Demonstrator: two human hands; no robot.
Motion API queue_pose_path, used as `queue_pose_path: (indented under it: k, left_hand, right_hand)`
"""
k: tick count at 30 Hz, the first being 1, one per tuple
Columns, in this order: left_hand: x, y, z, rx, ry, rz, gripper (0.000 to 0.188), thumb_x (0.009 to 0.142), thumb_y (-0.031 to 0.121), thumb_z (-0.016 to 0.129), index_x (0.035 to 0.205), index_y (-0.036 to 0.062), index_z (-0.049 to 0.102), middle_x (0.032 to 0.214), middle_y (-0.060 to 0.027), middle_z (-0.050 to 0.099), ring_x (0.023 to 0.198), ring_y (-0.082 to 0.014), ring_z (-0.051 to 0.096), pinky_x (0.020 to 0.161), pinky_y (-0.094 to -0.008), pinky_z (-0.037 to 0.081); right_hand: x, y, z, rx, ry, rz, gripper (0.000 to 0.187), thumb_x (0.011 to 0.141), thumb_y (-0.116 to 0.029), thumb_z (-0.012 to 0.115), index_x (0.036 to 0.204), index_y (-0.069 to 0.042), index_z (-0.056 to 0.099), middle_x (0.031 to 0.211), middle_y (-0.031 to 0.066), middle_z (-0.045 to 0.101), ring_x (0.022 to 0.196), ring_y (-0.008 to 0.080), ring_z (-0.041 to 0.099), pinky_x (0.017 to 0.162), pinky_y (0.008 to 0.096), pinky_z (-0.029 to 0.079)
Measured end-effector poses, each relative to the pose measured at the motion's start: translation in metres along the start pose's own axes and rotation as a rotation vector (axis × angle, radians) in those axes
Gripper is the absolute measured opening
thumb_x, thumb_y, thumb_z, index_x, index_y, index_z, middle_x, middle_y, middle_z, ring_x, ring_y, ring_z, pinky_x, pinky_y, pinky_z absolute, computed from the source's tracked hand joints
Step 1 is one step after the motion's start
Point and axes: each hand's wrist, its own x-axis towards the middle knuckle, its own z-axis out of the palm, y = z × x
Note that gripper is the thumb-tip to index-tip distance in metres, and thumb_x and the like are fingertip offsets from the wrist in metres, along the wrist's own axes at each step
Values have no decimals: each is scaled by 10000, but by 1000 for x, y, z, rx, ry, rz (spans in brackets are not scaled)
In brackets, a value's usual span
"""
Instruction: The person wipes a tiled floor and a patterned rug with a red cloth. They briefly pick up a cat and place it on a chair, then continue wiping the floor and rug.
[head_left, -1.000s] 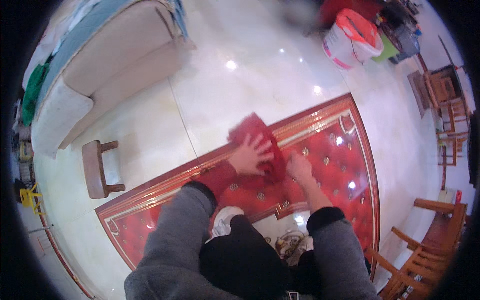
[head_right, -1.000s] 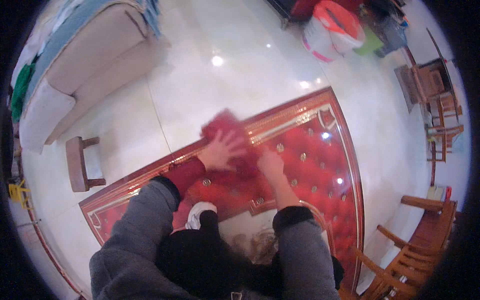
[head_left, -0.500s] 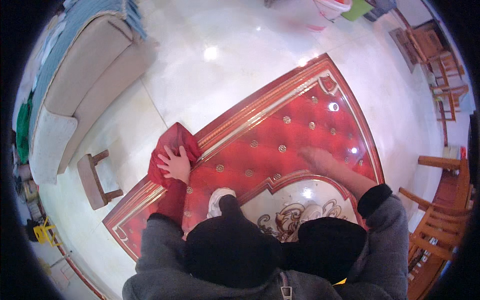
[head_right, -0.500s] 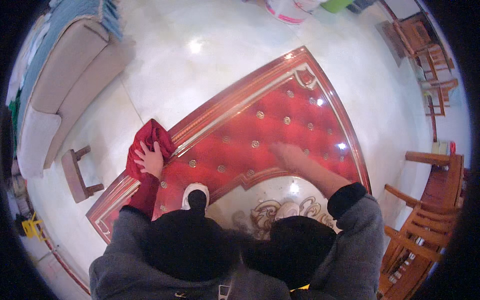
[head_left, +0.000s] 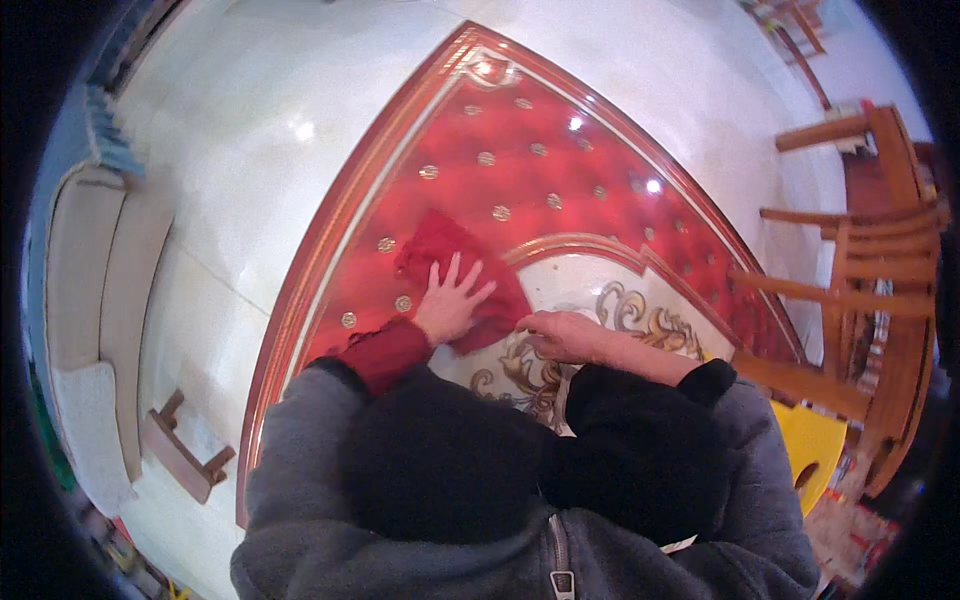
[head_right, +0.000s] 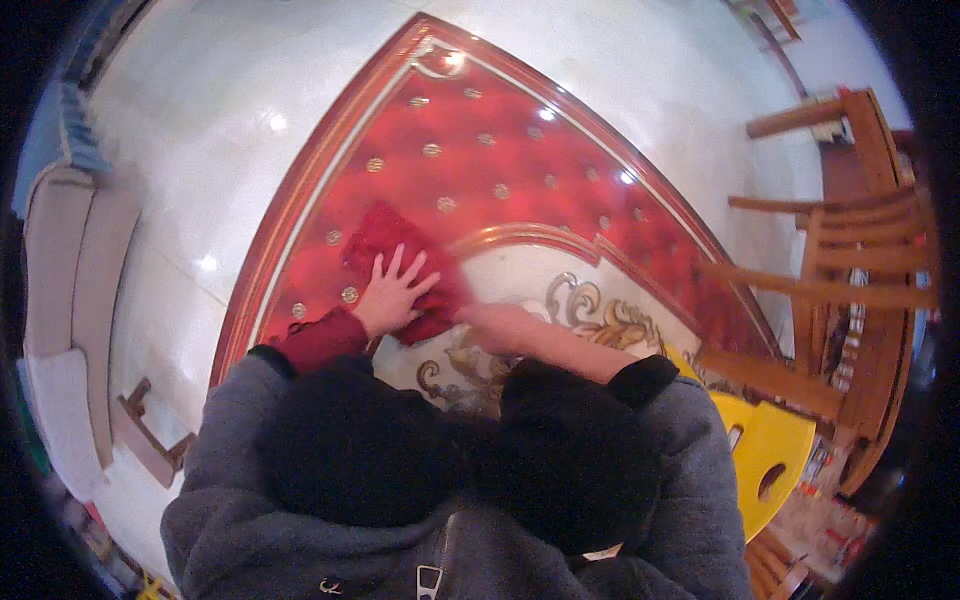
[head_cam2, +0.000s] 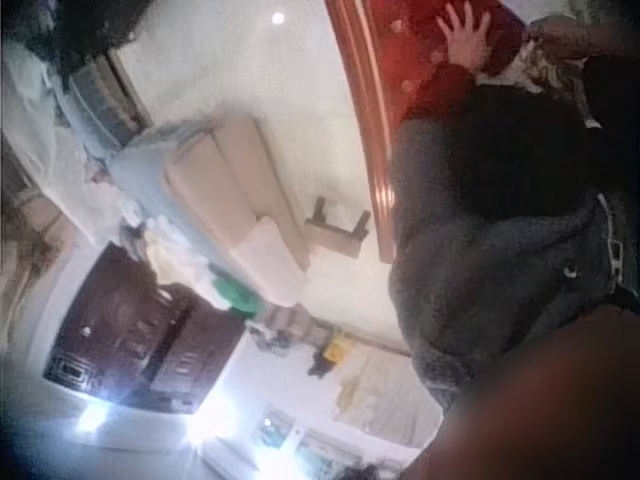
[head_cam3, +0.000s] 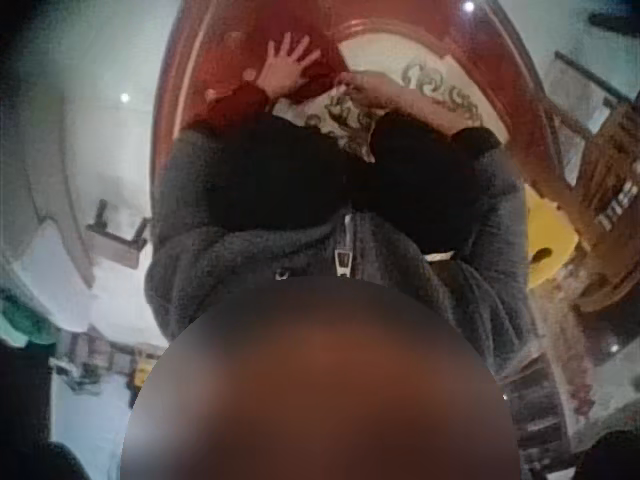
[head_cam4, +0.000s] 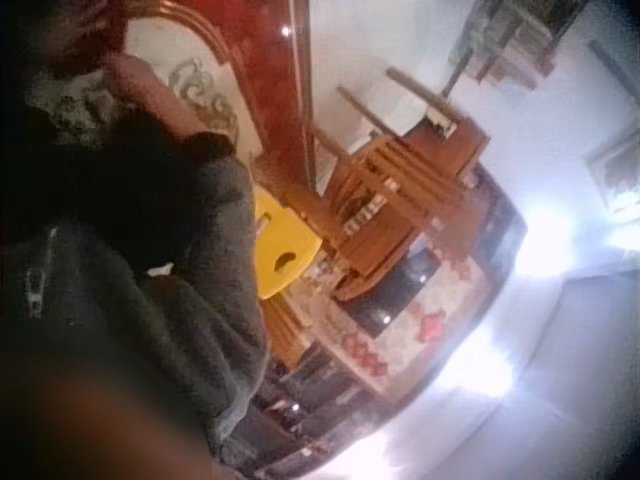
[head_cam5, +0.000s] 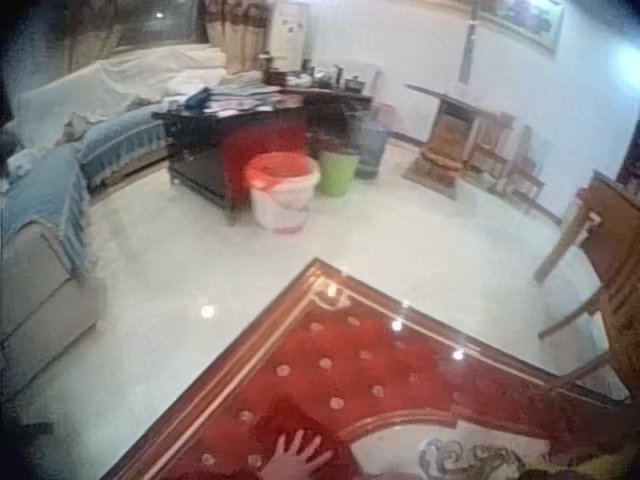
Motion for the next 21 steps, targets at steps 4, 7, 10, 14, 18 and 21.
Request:
queue_pose_path:
  k: [4,7,10,14,18,21]
  left_hand:
    - [-41,-29,5,-87,127,100,588,721,83,659,1301,142,580,1318,-136,546,1206,-364,493,1037,-506,403]
    - [-44,-62,-5,-129,335,-175,599,730,11,620,1308,164,580,1300,-166,550,1180,-382,505,977,-472,444]
    - [-14,-77,-18,47,451,-716,575,888,350,663,1424,219,503,1500,-166,394,1345,-394,384,995,-624,374]
    - [76,-53,-24,-78,317,-1146,727,933,576,492,1537,218,303,1602,-178,232,1430,-498,228,1013,-725,302]
    - [118,11,-17,32,170,-574,793,862,530,598,1529,216,308,1600,-192,207,1429,-529,181,997,-749,286]
    - [102,73,10,100,-10,-58,776,824,448,651,1512,236,360,1605,-187,198,1441,-520,174,1033,-746,261]
  right_hand:
    - [-43,-36,-16,238,-61,22,343,927,-220,559,1246,-94,584,1037,225,665,986,399,643,862,469,510]
    - [-66,-53,-22,273,-16,83,359,938,-294,553,1195,-49,605,1050,240,661,1000,421,632,862,481,503]
    - [-82,-56,-25,386,50,93,350,946,-288,543,1192,-47,602,1062,244,655,1000,425,630,870,478,501]
    - [-99,-52,-20,475,164,149,324,956,-251,521,1225,-81,585,1086,236,651,1026,424,625,889,467,499]
    - [-112,-51,-7,480,223,126,336,960,-246,517,1266,-113,555,1094,233,653,1038,424,623,892,476,501]
    - [-122,-54,0,418,261,129,336,962,-248,519,1271,-119,547,1097,231,653,1032,426,622,888,481,503]
